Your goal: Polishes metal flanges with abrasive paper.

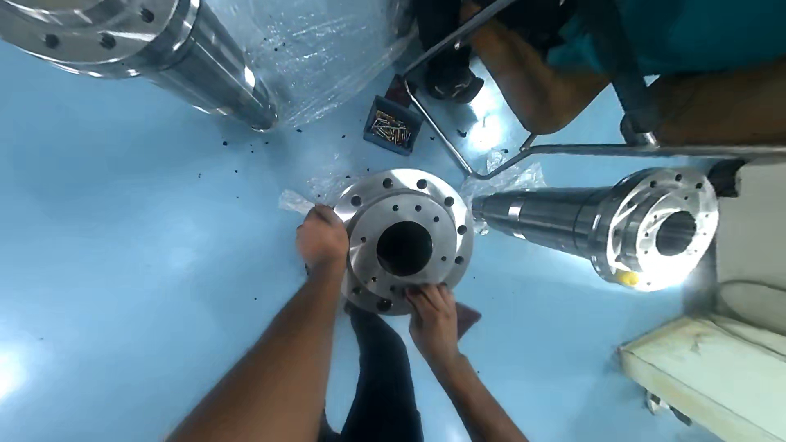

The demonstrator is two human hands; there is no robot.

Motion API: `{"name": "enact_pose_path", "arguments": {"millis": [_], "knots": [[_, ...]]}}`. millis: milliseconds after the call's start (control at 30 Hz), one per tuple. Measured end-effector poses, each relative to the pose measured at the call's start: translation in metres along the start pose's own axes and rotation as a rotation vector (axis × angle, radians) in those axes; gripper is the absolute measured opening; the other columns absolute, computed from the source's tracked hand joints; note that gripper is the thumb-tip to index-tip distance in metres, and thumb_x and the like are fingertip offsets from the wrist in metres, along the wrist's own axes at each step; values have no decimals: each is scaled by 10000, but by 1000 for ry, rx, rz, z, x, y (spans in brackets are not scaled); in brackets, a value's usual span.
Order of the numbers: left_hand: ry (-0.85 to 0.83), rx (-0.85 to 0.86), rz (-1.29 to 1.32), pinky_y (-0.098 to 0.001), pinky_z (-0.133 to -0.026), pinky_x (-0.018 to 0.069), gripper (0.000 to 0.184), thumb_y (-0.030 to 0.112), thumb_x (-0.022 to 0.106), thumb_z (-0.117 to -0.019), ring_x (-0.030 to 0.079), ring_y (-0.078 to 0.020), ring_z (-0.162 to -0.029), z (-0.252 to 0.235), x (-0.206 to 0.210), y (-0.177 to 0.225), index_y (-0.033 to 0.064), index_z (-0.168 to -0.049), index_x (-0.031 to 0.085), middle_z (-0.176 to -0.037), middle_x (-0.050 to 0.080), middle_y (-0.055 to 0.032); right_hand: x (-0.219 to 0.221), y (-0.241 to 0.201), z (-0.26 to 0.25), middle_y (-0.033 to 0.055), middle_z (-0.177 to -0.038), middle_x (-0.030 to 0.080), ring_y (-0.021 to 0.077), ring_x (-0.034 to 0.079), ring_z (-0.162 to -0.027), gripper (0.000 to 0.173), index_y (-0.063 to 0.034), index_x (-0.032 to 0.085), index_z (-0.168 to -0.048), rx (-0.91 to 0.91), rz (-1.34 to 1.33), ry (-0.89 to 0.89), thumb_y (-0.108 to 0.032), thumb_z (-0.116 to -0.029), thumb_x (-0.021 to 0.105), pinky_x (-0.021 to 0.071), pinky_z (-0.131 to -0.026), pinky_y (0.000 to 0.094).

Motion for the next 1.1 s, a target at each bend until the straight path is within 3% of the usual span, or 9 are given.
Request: {"name": "enact_pose_path", "arguments": {"millis": [100, 233, 367, 433, 567, 767, 833, 933, 1100], "knots": [[-5, -2, 4, -635, -851, 516, 572, 359, 255, -1133, 689, -436, -1069, 1, 2, 1, 5, -1041, 695, -1051, 715, -257, 3, -7, -15, 80, -960, 709, 287, 652, -887, 163, -72, 781, -888, 3, -7, 24, -20, -808, 649, 525, -775, 456], [5, 8, 23, -630, -838, 527, 572, 358, 263, -1136, 700, -440, -1039, -3, 0, 1, 2, -1031, 699, -1024, 719, -260, 1, 6, 14, 64, -933, 734, 256, 674, -876, 217, -98, 800, -918, -5, -1, 34, -40, -867, 597, 547, -779, 406], [-10, 22, 13, -623, -851, 525, 578, 357, 251, -1135, 696, -431, -1060, 0, 2, 1, 1, -1027, 693, -1038, 717, -252, 3, 2, 0, 90, -926, 703, 286, 651, -875, 185, -63, 778, -879, 6, -30, 1, -3, -817, 614, 527, -778, 446], [15, 22, 29, -617, -837, 529, 580, 359, 250, -1132, 700, -421, -1051, -1, 2, 1, 8, -1002, 694, -1030, 720, -241, 4, -1, -9, 89, -943, 699, 288, 646, -894, 173, -61, 774, -890, -8, -34, 13, -2, -822, 627, 524, -776, 451], [16, 16, 18, -606, -833, 530, 595, 371, 232, -1132, 698, -403, -1059, 0, 2, 1, 14, -1000, 689, -1034, 716, -231, 0, 10, 21, 87, -930, 696, 272, 646, -887, 185, -66, 790, -914, -12, -22, 24, -21, -851, 622, 529, -788, 414], [23, 14, 14, -602, -827, 529, 588, 366, 232, -1128, 696, -398, -1064, 1, 2, 0, 18, -996, 687, -1041, 716, -226, 4, -5, -15, 99, -958, 690, 295, 632, -888, 153, -47, 774, -916, -34, -49, -34, -6, -853, 641, 505, -785, 465], [12, 18, 16, -615, -851, 526, 596, 369, 226, -1127, 689, -406, -1092, 0, 2, 1, 10, -1033, 692, -1080, 711, -241, 2, 0, 0, 89, -977, 693, 285, 638, -915, 177, -63, 783, -953, -45, -35, -15, -15, -849, 648, 517, -794, 448], [5, 27, 20, -607, -831, 530, 586, 361, 229, -1128, 698, -400, -1066, -1, 3, 1, 12, -1007, 685, -1053, 715, -232, -1, 8, 19, 81, -952, 707, 269, 651, -905, 181, -68, 790, -904, -59, -24, -5, -12, -830, 634, 531, -784, 410], [-2, 16, 29, -603, -827, 525, 583, 366, 236, -1125, 694, -396, -1065, 1, 0, 1, 17, -999, 685, -1053, 713, -226, 4, -4, -10, 94, -966, 687, 282, 637, -910, 163, -51, 776, -940, -35, -53, -48, -6, -856, 644, 527, -789, 433]]}}
Point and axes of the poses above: each hand's wrist, its own z-axis away from the middle knuckle, its own x-axis out of the palm, y = z × x, the point moved 9 cm from there along -z, towards the middle knuckle
